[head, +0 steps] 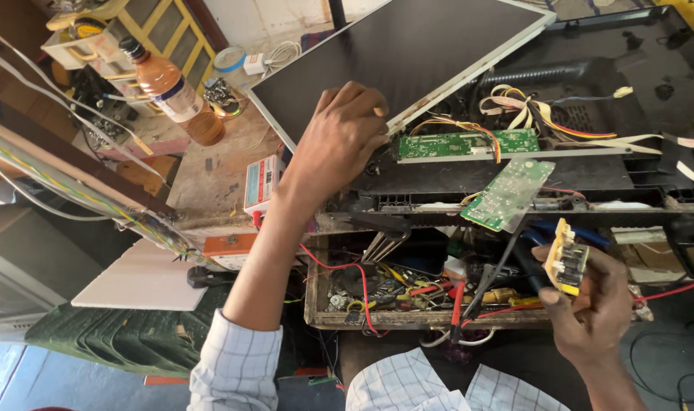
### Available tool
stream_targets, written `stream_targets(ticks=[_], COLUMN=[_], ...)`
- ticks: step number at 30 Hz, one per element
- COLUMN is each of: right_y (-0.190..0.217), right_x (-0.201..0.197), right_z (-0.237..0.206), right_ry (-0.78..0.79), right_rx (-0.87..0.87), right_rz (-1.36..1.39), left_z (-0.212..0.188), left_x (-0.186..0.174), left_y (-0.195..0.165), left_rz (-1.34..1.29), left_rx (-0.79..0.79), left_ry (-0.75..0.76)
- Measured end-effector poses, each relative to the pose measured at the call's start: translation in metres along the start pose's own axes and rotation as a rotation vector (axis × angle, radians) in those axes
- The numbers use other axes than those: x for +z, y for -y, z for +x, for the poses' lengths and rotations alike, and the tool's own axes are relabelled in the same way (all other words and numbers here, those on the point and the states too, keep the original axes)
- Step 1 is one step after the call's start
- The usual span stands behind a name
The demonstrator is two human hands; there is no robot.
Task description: The person works at a cluttered electronics repair bench on a disassembled TV, handling a small power supply board. They attach multimeter probe leads, probe components on the board with the multimeter, reposition the board and wires, and continue testing the board in place on the TV chassis.
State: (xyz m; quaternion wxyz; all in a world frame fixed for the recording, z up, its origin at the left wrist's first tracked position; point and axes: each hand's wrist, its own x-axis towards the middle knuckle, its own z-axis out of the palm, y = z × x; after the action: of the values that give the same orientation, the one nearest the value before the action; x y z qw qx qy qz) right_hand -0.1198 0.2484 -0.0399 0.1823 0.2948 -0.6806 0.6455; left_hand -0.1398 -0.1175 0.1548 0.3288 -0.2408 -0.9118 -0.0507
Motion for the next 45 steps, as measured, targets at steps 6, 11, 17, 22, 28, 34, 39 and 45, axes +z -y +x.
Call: stream_targets(ticks=[6, 11, 17, 22, 28, 34, 39, 45], right_y=[0.002, 0.002, 0.000, -0.002, -0.001, 0.003, 0.004, 0.001], right_x=[-0.001, -0.002, -0.001, -0.002, -0.003, -0.002, -0.003, -0.003], right_z=[0.003, 0.004, 0.005, 0.005, 0.004, 0.006, 0.005, 0.005], right_ry=[0.009, 0.005, -0.007, -0.002, -0.001, 0.006, 0.020, 0.010], right_rx=[-0.035, -0.065, -0.070, -0.075, -0.059, -0.046, -0.038, -0.026], right_rz=[-0.050, -0.118, -0.144, -0.175, -0.192, -0.161, -0.128, -0.138], left_z=[0.015, 0.025, 0.038, 0.052, 0.044, 0.041, 0.039, 0.045], left_x=[0.007, 0.024, 0.041, 0.036, 0.004, 0.007, 0.030, 0.043], left_y=[0.002, 0.010, 0.020, 0.023, 0.019, 0.009, 0.009, 0.019], left_rz=[0.082, 0.153, 0.216, 0.071, -0.132, -0.008, 0.205, 0.151], left_rx=[0.080, 0.104, 0.216, 0.133, 0.047, 0.058, 0.146, 0.155], left_ry=[0.087, 0.114, 0.043, 0.064, 0.176, 0.213, 0.161, 0.036])
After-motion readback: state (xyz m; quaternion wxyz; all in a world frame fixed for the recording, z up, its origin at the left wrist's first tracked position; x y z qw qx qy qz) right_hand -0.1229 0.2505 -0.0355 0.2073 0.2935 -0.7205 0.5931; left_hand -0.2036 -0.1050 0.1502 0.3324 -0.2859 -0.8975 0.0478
